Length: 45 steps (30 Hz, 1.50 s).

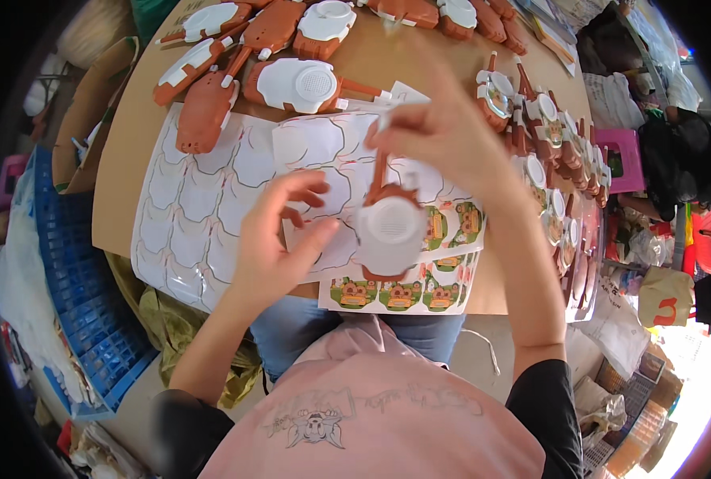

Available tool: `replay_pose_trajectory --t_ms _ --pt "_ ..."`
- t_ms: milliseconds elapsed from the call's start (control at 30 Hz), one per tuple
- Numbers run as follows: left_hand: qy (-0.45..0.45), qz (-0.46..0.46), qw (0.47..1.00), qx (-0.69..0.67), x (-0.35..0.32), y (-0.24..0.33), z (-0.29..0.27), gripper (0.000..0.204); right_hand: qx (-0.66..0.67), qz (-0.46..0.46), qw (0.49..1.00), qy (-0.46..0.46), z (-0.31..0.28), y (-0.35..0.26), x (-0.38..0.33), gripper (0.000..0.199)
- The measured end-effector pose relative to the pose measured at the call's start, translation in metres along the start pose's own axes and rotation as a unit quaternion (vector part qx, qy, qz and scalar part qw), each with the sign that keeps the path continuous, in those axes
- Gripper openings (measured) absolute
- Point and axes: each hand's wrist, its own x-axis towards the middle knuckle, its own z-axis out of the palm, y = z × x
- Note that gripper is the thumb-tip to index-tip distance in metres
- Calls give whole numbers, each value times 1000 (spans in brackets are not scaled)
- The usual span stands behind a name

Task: Peeling decorative stickers from a sheet and applying them to plastic toy walkie-talkie housings.

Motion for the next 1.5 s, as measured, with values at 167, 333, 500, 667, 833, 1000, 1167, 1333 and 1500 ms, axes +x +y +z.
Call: replay_pose_trajectory --t_ms 167,333,500,667,833,1000,1167,1333,1500 --pt "48 25 996 76 -7 5 9 20 -258 -96 947 166 20 14 -27 79" --pt "67 -55 995 -53 -19 17 17 9 132 -115 950 260 44 3 -99 30" --pt "48 -82 993 -63 -20 25 40 24 346 6 901 261 74 14 -128 26" --pt "97 41 986 130 -28 28 59 52 350 50 879 320 54 17 -135 13" --pt "-33 93 936 339 -9 13 54 66 292 50 885 360 31 32 -138 15" --pt "-98 114 926 347 11 29 40 66 322 123 874 342 46 46 -143 17" --pt "5 64 983 170 -12 34 45 35 308 139 869 361 61 42 -154 18" --pt "24 -120 991 -54 -33 38 65 13 243 79 891 374 71 40 -159 23" --pt "90 -151 974 -146 -44 41 70 7 -3 55 931 360 69 37 -161 26"
